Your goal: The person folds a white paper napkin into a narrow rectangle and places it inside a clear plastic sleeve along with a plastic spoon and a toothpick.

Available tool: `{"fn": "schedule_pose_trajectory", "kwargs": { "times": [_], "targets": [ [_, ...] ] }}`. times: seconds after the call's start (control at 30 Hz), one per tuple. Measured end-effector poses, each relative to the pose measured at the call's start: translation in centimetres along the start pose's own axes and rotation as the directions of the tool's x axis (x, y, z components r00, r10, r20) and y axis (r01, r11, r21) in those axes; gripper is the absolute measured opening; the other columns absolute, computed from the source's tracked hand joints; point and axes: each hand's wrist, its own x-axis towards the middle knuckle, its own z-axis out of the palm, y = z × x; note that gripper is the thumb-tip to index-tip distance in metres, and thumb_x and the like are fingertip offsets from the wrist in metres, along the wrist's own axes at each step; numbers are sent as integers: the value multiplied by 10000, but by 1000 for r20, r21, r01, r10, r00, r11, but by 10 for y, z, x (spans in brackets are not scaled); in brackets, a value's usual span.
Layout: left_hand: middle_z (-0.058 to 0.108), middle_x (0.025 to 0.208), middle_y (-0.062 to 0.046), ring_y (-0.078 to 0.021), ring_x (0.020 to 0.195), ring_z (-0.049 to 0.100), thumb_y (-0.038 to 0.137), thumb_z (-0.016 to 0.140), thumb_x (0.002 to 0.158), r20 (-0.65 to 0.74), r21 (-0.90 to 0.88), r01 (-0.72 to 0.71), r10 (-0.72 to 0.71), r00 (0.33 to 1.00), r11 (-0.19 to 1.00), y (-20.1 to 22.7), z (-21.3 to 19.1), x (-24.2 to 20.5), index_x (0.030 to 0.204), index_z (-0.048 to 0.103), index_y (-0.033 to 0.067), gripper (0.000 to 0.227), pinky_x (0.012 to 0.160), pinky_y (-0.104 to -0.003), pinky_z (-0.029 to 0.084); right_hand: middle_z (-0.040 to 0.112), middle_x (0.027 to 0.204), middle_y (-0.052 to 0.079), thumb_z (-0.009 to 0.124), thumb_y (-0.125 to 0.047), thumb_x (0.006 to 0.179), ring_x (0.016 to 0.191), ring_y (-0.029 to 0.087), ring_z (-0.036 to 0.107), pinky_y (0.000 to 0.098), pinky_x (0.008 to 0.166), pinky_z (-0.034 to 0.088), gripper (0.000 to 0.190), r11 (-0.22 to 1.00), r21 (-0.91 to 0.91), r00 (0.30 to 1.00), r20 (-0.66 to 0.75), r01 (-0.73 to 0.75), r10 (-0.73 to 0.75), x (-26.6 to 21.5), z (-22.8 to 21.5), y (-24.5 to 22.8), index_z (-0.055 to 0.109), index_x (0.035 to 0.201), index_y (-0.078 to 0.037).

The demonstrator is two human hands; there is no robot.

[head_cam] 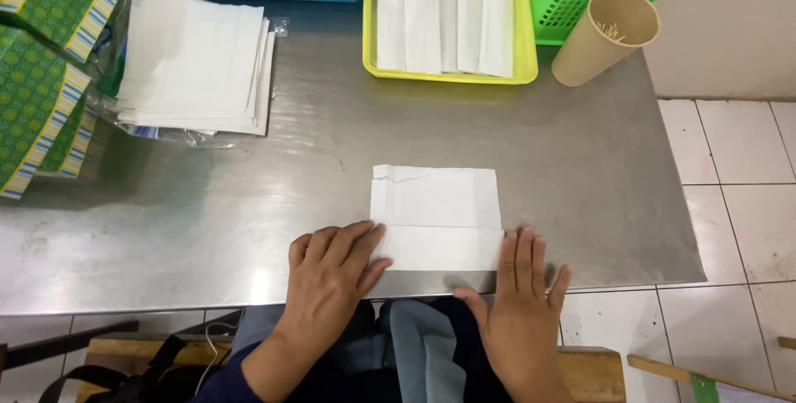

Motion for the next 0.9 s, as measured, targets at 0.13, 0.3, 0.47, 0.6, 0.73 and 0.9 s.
{"fn": "schedule_pose_trajectory", "kwargs": {
  "times": [0.13,0.3,0.47,0.6,0.73,0.9],
  "targets": [
    [660,1269,57,-211,1057,584,452,658,951,67,-11,28,-27,997,1000,-3,-1,1,1277,678,205,409,880,-410,395,163,1732,138,549,-713,854,1611,279,138,663,1219,128,1074,915,232,939,10,331,-343,19,-9,-16,180,1643,-85],
    [668,1172,10,-240,1013,601,388,657,970,88,-192,58,-42,995,980,-13,-6,11,1182,718,192,295,870,-428,387,722,1290,40,605,-217,989,1224,227,649,561,1144,345,288,938,284,980,-85,199,-182,79,5,22,734,1245,-186],
    [677,995,-36,-261,951,665,279,714,935,107,-88,128,-118,987,988,-43,15,52,1124,718,175,216,876,-426,472,689,1085,-89,749,-414,893,1077,177,681,390,920,545,353,926,375,966,251,-41,-59,156,16,55,743,1221,-283],
    [639,1023,-86,-309,1001,649,303,801,857,374,-158,258,-184,909,953,-55,24,82,1192,666,116,407,906,-455,468,676,953,65,809,-194,822,978,286,701,434,851,568,270,881,461,890,440,-111,-118,181,18,54,744,1076,-129],
    [623,1024,-81,-294,1002,640,254,831,832,422,-164,313,-221,879,936,-54,28,87,1167,667,115,398,903,-437,447,690,931,87,791,-194,841,964,282,707,419,840,557,159,869,477,852,502,-131,-147,183,1,52,757,970,-108],
    [616,1044,-84,-292,1025,621,246,828,834,477,-271,397,-236,846,877,-58,27,89,1207,656,104,434,920,-430,418,771,904,57,816,-106,823,898,181,665,355,848,530,169,640,714,892,442,-283,-98,166,5,61,726,966,-107]
  ]
}}
